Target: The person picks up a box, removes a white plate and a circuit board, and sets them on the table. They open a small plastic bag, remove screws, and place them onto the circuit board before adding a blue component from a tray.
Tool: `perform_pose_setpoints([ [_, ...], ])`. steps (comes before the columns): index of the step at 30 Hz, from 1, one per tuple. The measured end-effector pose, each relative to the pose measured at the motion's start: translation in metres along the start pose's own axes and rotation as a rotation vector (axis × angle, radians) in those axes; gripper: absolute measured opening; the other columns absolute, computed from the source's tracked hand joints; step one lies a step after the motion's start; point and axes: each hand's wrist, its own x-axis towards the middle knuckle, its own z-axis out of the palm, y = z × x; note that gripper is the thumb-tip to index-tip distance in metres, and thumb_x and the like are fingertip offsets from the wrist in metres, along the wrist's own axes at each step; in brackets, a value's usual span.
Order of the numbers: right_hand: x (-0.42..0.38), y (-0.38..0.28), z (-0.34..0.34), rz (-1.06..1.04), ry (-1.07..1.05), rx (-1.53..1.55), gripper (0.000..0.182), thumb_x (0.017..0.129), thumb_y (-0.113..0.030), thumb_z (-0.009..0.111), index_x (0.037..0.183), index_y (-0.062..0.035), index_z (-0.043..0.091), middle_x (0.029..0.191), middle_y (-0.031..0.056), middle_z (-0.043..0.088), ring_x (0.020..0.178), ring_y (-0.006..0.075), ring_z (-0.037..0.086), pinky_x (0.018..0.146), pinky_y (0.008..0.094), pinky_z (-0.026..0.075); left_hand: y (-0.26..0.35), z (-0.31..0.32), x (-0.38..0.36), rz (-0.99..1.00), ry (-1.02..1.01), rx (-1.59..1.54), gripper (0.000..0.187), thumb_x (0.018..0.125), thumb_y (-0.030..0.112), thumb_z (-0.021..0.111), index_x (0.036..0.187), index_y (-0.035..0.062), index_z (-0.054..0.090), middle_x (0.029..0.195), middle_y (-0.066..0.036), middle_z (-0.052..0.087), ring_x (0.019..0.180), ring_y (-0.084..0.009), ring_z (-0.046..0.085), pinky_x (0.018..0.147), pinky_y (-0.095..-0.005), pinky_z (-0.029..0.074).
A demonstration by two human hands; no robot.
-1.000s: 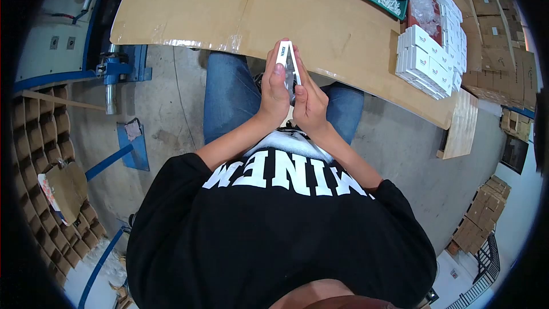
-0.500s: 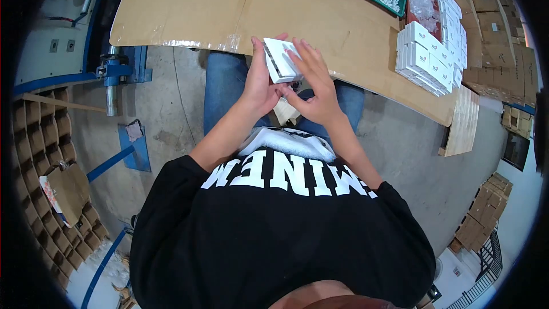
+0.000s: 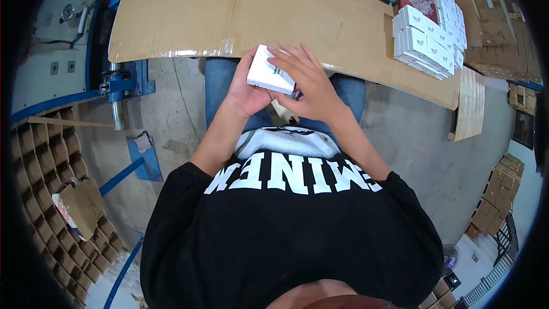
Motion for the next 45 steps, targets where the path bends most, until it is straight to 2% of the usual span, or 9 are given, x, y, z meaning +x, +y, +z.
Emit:
perform_pose_setpoints([
  [5, -0.007, 0.023, 0.006, -0.041, 0.133, -0.024, 0.054, 0.069, -0.011, 0.08, 0.121, -0.0062, 0.067, 0.132, 0.0102, 0.065, 0.123, 0.0303, 0.06, 0.101, 0.0456, 0.047, 0.003, 0.01, -0.005, -0.036, -0.153, -0.097, 0.07, 0.1, 0.064, 0.041, 0.138, 0.0052, 0.052, 0.135, -0.014, 0.06, 0.125, -0.0282, 0.058, 0.105, -0.0491, 0.046],
  [8, -0.006, 0.027, 0.007, 0.063, 0.268, -0.04, 0.05, 0.063, -0.008, 0.078, 0.112, -0.0069, 0.072, 0.109, 0.0057, 0.072, 0.096, 0.0255, 0.066, 0.081, 0.0374, 0.054, -0.012, 0.008, 0.001, 0.045, -0.174, -0.044, 0.066, 0.101, 0.061, 0.045, 0.134, 0.0049, 0.054, 0.132, -0.013, 0.06, 0.124, -0.0254, 0.057, 0.104, -0.0441, 0.047],
  [20, -0.013, 0.026, 0.019, 0.213, 0.291, 0.272, 0.033, 0.076, -0.002, 0.078, 0.108, -0.0012, 0.072, 0.107, 0.0119, 0.071, 0.094, 0.0271, 0.069, 0.08, 0.0331, 0.055, -0.015, 0.01, 0.0, -0.128, -0.071, -0.033, 0.069, 0.101, 0.066, 0.033, 0.125, 0.0057, 0.057, 0.116, -0.014, 0.067, 0.111, -0.0282, 0.066, 0.096, -0.0485, 0.051],
  [23, -0.01, 0.024, 0.022, 0.175, 0.322, 0.203, 0.033, 0.075, -0.004, 0.076, 0.108, -0.003, 0.072, 0.102, 0.0101, 0.071, 0.09, 0.0283, 0.069, 0.078, 0.038, 0.056, -0.023, 0.002, 0.008, -0.041, 0.047, 0.096, 0.067, 0.103, 0.064, 0.033, 0.131, 0.0067, 0.052, 0.113, -0.012, 0.066, 0.105, -0.0256, 0.067, 0.093, -0.0467, 0.052],
  [25, -0.011, 0.029, 0.023, 0.161, 0.315, 0.125, 0.032, 0.076, -0.006, 0.076, 0.107, -0.0034, 0.072, 0.102, 0.0097, 0.071, 0.09, 0.0282, 0.069, 0.078, 0.0377, 0.056, -0.028, 0.013, 0.004, 0.333, 0.206, 0.284, 0.063, 0.104, 0.061, 0.037, 0.138, 0.0078, 0.043, 0.111, -0.009, 0.063, 0.098, -0.0218, 0.066, 0.089, -0.0419, 0.052],
  [32, -0.009, 0.031, 0.022, 0.177, 0.276, 0.052, 0.033, 0.077, -0.01, 0.077, 0.109, -0.0047, 0.072, 0.105, 0.0095, 0.071, 0.091, 0.0268, 0.068, 0.078, 0.0359, 0.055, -0.038, 0.015, 0.01, 0.616, 0.168, 0.895, 0.067, 0.103, 0.058, 0.044, 0.146, 0.008, 0.033, 0.119, -0.009, 0.061, 0.098, -0.0164, 0.065, 0.08, -0.0269, 0.053],
  [36, -0.002, 0.016, 0.008, 0.247, 0.207, 0.306, 0.039, 0.079, -0.012, 0.077, 0.116, -0.0057, 0.071, 0.115, 0.0116, 0.069, 0.099, 0.0275, 0.067, 0.085, 0.0365, 0.054, -0.015, -0.003, 0.009, 0.152, 0.078, 0.52, 0.077, 0.099, 0.073, 0.025, 0.135, 0.0105, 0.052, 0.129, -0.012, 0.062, 0.111, -0.0238, 0.066, 0.088, -0.0417, 0.056],
  [41, -0.01, 0.019, 0.016, 0.058, 0.066, 0.198, 0.051, 0.078, -0.011, 0.081, 0.128, -0.0057, 0.068, 0.137, 0.0149, 0.059, 0.122, 0.029, 0.058, 0.09, 0.0361, 0.053, -0.016, 0.003, 0.007, 0.111, 0.148, 0.184, 0.074, 0.099, 0.073, 0.027, 0.132, 0.0123, 0.054, 0.121, -0.01, 0.064, 0.108, -0.0225, 0.066, 0.086, -0.0411, 0.058],
  [45, -0.009, 0.026, 0.026, -0.012, 0.17, 0.134, 0.045, 0.081, -0.012, 0.08, 0.123, -0.0038, 0.069, 0.132, 0.0154, 0.062, 0.117, 0.0286, 0.062, 0.087, 0.0345, 0.055, -0.015, 0.01, 0.004, 0.122, 0.061, 0.149, 0.071, 0.1, 0.07, 0.03, 0.135, 0.0117, 0.051, 0.123, -0.01, 0.063, 0.111, -0.0234, 0.065, 0.091, -0.0424, 0.056],
])
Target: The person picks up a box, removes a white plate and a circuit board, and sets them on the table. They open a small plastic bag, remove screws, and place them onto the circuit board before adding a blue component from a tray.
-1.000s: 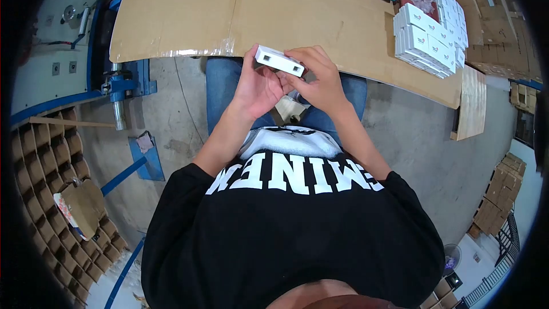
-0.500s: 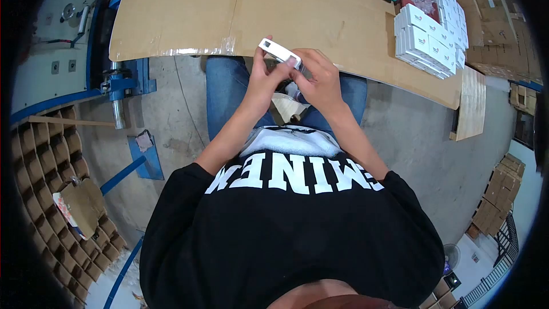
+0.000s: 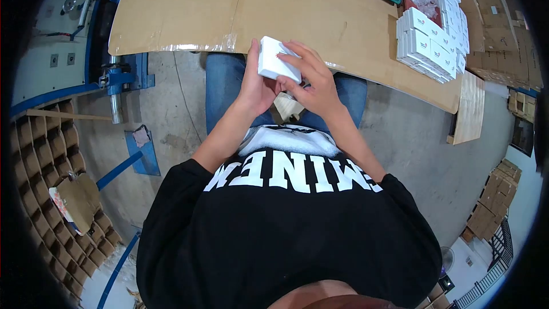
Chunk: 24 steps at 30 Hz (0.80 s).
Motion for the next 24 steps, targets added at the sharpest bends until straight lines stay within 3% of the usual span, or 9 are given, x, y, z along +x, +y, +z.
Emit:
perform_pose_setpoints([
  [2, -0.004, 0.005, 0.006, 0.172, 0.132, 0.077, 0.037, 0.081, -0.02, 0.081, 0.112, -0.0032, 0.071, 0.118, 0.0146, 0.069, 0.105, 0.0323, 0.067, 0.087, 0.0392, 0.056, 0.0, 0.002, -0.002, 0.023, -0.054, -0.005, 0.07, 0.1, 0.069, 0.031, 0.134, 0.0115, 0.051, 0.121, -0.009, 0.063, 0.11, -0.0223, 0.064, 0.091, -0.0411, 0.055],
  [6, 0.001, 0.001, 0.002, 0.236, 0.194, 0.126, 0.032, 0.081, -0.019, 0.081, 0.106, -0.0017, 0.071, 0.112, 0.0141, 0.071, 0.098, 0.0322, 0.069, 0.081, 0.0375, 0.057, -0.008, -0.008, 0.003, 0.072, -0.103, 0.184, 0.071, 0.101, 0.071, 0.028, 0.13, 0.0109, 0.052, 0.115, -0.008, 0.063, 0.109, -0.019, 0.062, 0.092, -0.0363, 0.048],
  [8, -0.001, 0.008, -0.003, 0.238, 0.049, 0.083, 0.041, 0.082, -0.022, 0.08, 0.117, -0.0031, 0.069, 0.123, 0.0157, 0.067, 0.107, 0.0334, 0.066, 0.088, 0.039, 0.055, -0.003, -0.003, 0.002, 0.061, -0.022, 0.33, 0.074, 0.099, 0.073, 0.026, 0.131, 0.0103, 0.052, 0.117, -0.009, 0.063, 0.111, -0.0213, 0.062, 0.092, -0.0383, 0.05],
  [12, 0.007, -0.004, -0.011, 0.101, -0.037, 0.016, 0.055, 0.084, -0.029, 0.077, 0.131, -0.0038, 0.063, 0.135, 0.0177, 0.06, 0.119, 0.0351, 0.06, 0.098, 0.0413, 0.05, 0.007, 0.01, -0.007, -0.018, 0.041, 0.235, 0.077, 0.098, 0.074, 0.026, 0.133, 0.0097, 0.051, 0.119, -0.009, 0.063, 0.113, -0.023, 0.063, 0.092, -0.0396, 0.052],
  [14, 0.006, -0.003, -0.009, 0.017, -0.073, -0.041, 0.068, 0.091, -0.037, 0.069, 0.145, -0.0014, 0.049, 0.143, 0.0201, 0.053, 0.128, 0.0354, 0.054, 0.103, 0.0419, 0.046, 0.001, 0.008, -0.004, -0.079, 0.084, 0.241, 0.079, 0.097, 0.076, 0.026, 0.135, 0.0108, 0.05, 0.121, -0.009, 0.063, 0.115, -0.024, 0.063, 0.092, -0.0386, 0.053],
  [18, -0.002, 0.012, 0.004, -0.036, -0.098, 0.03, 0.068, 0.093, -0.041, 0.065, 0.144, 0.0022, 0.05, 0.143, 0.0211, 0.053, 0.128, 0.0377, 0.054, 0.108, 0.0432, 0.042, -0.005, 0.018, -0.009, -0.061, 0.107, 0.15, 0.073, 0.099, 0.073, 0.031, 0.137, 0.0133, 0.05, 0.121, -0.008, 0.063, 0.113, -0.0216, 0.063, 0.092, -0.036, 0.053],
  [21, -0.002, 0.014, 0.009, -0.002, -0.013, 0.031, 0.069, 0.086, -0.036, 0.073, 0.139, 0.0038, 0.054, 0.14, 0.0206, 0.055, 0.126, 0.0377, 0.056, 0.106, 0.0431, 0.045, -0.013, 0.012, -0.006, 0.0, 0.095, 0.254, 0.06, 0.102, 0.065, 0.039, 0.135, 0.0157, 0.05, 0.119, -0.004, 0.061, 0.11, -0.0167, 0.062, 0.091, -0.0356, 0.053],
  [23, -0.001, 0.009, 0.008, -0.027, -0.059, -0.001, 0.069, 0.096, -0.044, 0.061, 0.143, 0.0047, 0.049, 0.143, 0.0232, 0.053, 0.128, 0.039, 0.054, 0.107, 0.0432, 0.043, -0.014, 0.012, -0.006, 0.016, 0.076, 0.232, 0.061, 0.102, 0.065, 0.038, 0.135, 0.0155, 0.049, 0.119, -0.004, 0.06, 0.11, -0.0169, 0.062, 0.091, -0.0354, 0.053],
  [24, -0.003, 0.011, 0.009, -0.026, -0.059, 0.001, 0.069, 0.096, -0.044, 0.061, 0.143, 0.0047, 0.049, 0.143, 0.0232, 0.053, 0.128, 0.039, 0.054, 0.107, 0.0432, 0.043, -0.016, 0.014, -0.007, 0.028, 0.055, 0.21, 0.061, 0.102, 0.066, 0.038, 0.135, 0.0153, 0.049, 0.119, -0.004, 0.06, 0.111, -0.017, 0.061, 0.091, -0.0353, 0.053],
])
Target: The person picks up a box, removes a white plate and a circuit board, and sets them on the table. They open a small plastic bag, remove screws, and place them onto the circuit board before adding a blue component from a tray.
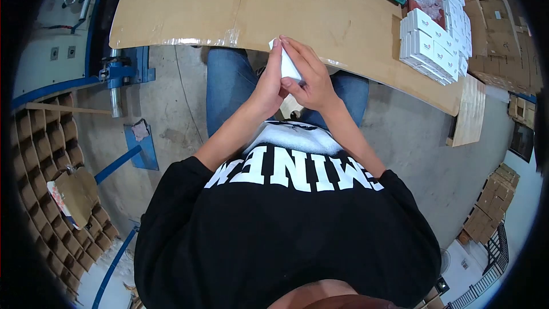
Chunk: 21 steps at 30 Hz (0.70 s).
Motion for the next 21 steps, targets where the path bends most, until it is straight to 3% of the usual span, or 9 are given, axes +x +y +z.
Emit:
perform_pose_setpoints([
  [3, -0.001, 0.006, 0.004, -0.022, 0.011, 0.035, 0.069, 0.098, -0.046, 0.058, 0.143, 0.006, 0.049, 0.145, 0.0242, 0.051, 0.128, 0.0398, 0.054, 0.107, 0.0433, 0.042, 0.001, 0.005, -0.002, 0.035, 0.013, -0.052, 0.061, 0.102, 0.065, 0.037, 0.135, 0.0147, 0.049, 0.119, -0.005, 0.06, 0.11, -0.0169, 0.062, 0.091, -0.0354, 0.053],
  [6, 0.001, 0.004, 0.004, -0.026, 0.069, 0.062, 0.067, 0.092, -0.036, 0.067, 0.141, 0.0062, 0.05, 0.144, 0.0231, 0.052, 0.125, 0.0396, 0.056, 0.106, 0.0436, 0.045, 0.001, 0.009, -0.004, 0.038, 0.051, -0.059, 0.06, 0.102, 0.065, 0.038, 0.133, 0.0147, 0.05, 0.118, -0.004, 0.061, 0.11, -0.0168, 0.062, 0.091, -0.0358, 0.052],
  [11, -0.004, 0.007, 0.011, -0.051, 0.141, 0.019, 0.062, 0.101, -0.041, 0.055, 0.141, 0.0066, 0.05, 0.139, 0.026, 0.057, 0.126, 0.0422, 0.058, 0.105, 0.0445, 0.047, -0.002, 0.011, -0.002, 0.023, 0.058, -0.043, 0.06, 0.101, 0.066, 0.04, 0.131, 0.0153, 0.051, 0.116, -0.003, 0.061, 0.108, -0.0159, 0.062, 0.091, -0.0349, 0.051],
  [21, -0.009, 0.012, 0.018, -0.067, 0.158, 0.024, 0.061, 0.105, -0.043, 0.047, 0.139, 0.008, 0.052, 0.135, 0.0269, 0.059, 0.123, 0.0432, 0.06, 0.102, 0.0446, 0.05, -0.012, 0.005, 0.0, 0.059, 0.076, -0.039, 0.06, 0.1, 0.067, 0.041, 0.132, 0.0169, 0.05, 0.116, -0.002, 0.059, 0.109, -0.0144, 0.059, 0.092, -0.0341, 0.05],
])
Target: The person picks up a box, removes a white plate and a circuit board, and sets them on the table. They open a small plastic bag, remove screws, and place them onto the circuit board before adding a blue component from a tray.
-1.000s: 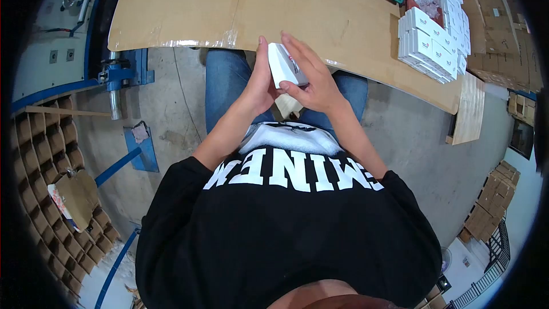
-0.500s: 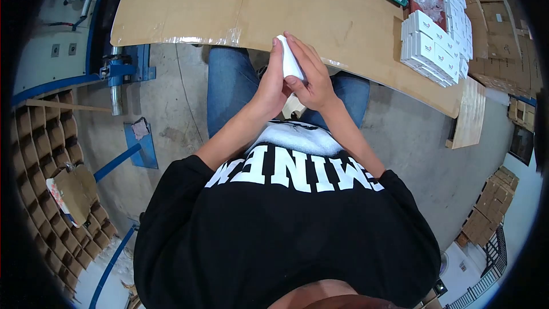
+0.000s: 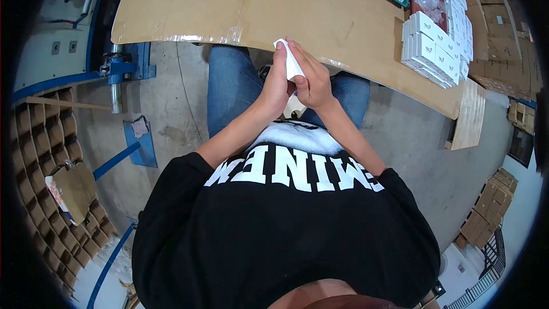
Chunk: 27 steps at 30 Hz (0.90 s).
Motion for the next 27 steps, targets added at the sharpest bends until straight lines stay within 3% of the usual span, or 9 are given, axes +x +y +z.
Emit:
perform_pose_setpoints([
  [9, -0.002, -0.002, 0.007, 0.046, 0.032, 0.087, 0.058, 0.107, -0.04, 0.042, 0.139, 0.0074, 0.052, 0.135, 0.0276, 0.059, 0.125, 0.0436, 0.059, 0.105, 0.0447, 0.048, 0.002, -0.002, -0.001, 0.02, 0.012, 0.031, 0.063, 0.101, 0.067, 0.038, 0.138, 0.0172, 0.044, 0.121, -0.004, 0.057, 0.11, -0.0162, 0.059, 0.092, -0.0351, 0.051],
  [12, 0.002, -0.007, 0.005, 0.087, -0.023, 0.08, 0.07, 0.107, -0.05, 0.032, 0.138, 0.0097, 0.052, 0.141, 0.0285, 0.054, 0.132, 0.0405, 0.055, 0.108, 0.0431, 0.045, 0.001, -0.008, 0.001, 0.048, 0.009, 0.064, 0.064, 0.101, 0.067, 0.038, 0.138, 0.0155, 0.044, 0.12, -0.005, 0.057, 0.109, -0.0161, 0.06, 0.092, -0.0345, 0.051],
  [16, 0.014, -0.026, -0.004, 0.289, -0.001, 0.207, 0.057, 0.102, -0.036, 0.054, 0.141, 0.0053, 0.052, 0.147, 0.0227, 0.051, 0.136, 0.0325, 0.051, 0.107, 0.0417, 0.044, 0.003, -0.013, 0.008, 0.183, -0.017, 0.221, 0.066, 0.105, 0.063, 0.032, 0.133, 0.0072, 0.052, 0.104, -0.005, 0.06, 0.094, -0.0139, 0.06, 0.084, -0.0299, 0.049],
  [18, 0.018, -0.034, -0.009, 0.386, 0.02, 0.175, 0.055, 0.098, -0.03, 0.062, 0.141, 0.004, 0.053, 0.148, 0.0205, 0.052, 0.134, 0.0302, 0.052, 0.106, 0.0412, 0.044, 0.005, -0.013, 0.011, 0.314, -0.037, 0.232, 0.072, 0.107, 0.058, 0.031, 0.15, 0.0011, 0.039, 0.115, -0.008, 0.059, 0.101, -0.0141, 0.057, 0.089, -0.0279, 0.047],
  [20, 0.021, -0.037, -0.013, 0.47, -0.056, 0.189, 0.052, 0.094, -0.015, 0.066, 0.14, 0.0036, 0.054, 0.143, 0.0195, 0.056, 0.126, 0.0315, 0.057, 0.104, 0.0404, 0.045, 0.01, -0.02, 0.014, 0.378, -0.058, 0.334, 0.072, 0.108, 0.055, 0.032, 0.153, -0.0004, 0.033, 0.122, -0.009, 0.058, 0.106, -0.0141, 0.055, 0.093, -0.0276, 0.045],
  [21, 0.019, -0.037, -0.012, 0.469, -0.053, 0.186, 0.052, 0.094, -0.015, 0.066, 0.14, 0.0036, 0.054, 0.143, 0.0195, 0.056, 0.126, 0.0315, 0.057, 0.104, 0.0404, 0.045, 0.011, -0.022, 0.015, 0.442, -0.076, 0.435, 0.073, 0.109, 0.053, 0.033, 0.157, -0.002, 0.026, 0.128, -0.011, 0.056, 0.112, -0.014, 0.054, 0.097, -0.0273, 0.044],
  [23, 0.013, -0.035, -0.007, 0.237, -0.029, -0.039, 0.047, 0.096, -0.013, 0.062, 0.138, 0.0061, 0.054, 0.14, 0.0214, 0.057, 0.122, 0.0347, 0.058, 0.104, 0.0399, 0.045, 0.007, -0.019, 0.015, 0.473, -0.082, 0.421, 0.071, 0.109, 0.05, 0.033, 0.156, -0.0032, 0.028, 0.131, -0.011, 0.055, 0.117, -0.0147, 0.052, 0.101, -0.0282, 0.041],
  [24, 0.013, -0.034, -0.005, 0.174, -0.018, -0.074, 0.048, 0.096, -0.018, 0.064, 0.132, 0.0132, 0.055, 0.138, 0.026, 0.056, 0.12, 0.0391, 0.058, 0.1, 0.0411, 0.048, 0.006, -0.019, 0.014, 0.503, -0.08, 0.408, 0.068, 0.11, 0.047, 0.033, 0.155, -0.0044, 0.029, 0.134, -0.012, 0.054, 0.121, -0.0153, 0.05, 0.106, -0.0291, 0.039],
  [27, 0.014, -0.036, -0.005, 0.124, -0.043, -0.116, 0.047, 0.098, -0.017, 0.06, 0.132, 0.015, 0.054, 0.138, 0.0276, 0.055, 0.12, 0.0404, 0.058, 0.102, 0.0426, 0.047, 0.001, -0.027, 0.017, 0.591, -0.086, 0.46, 0.067, 0.11, 0.044, 0.035, 0.155, -0.0052, 0.028, 0.138, -0.013, 0.051, 0.127, -0.0169, 0.047, 0.111, -0.0313, 0.035],
])
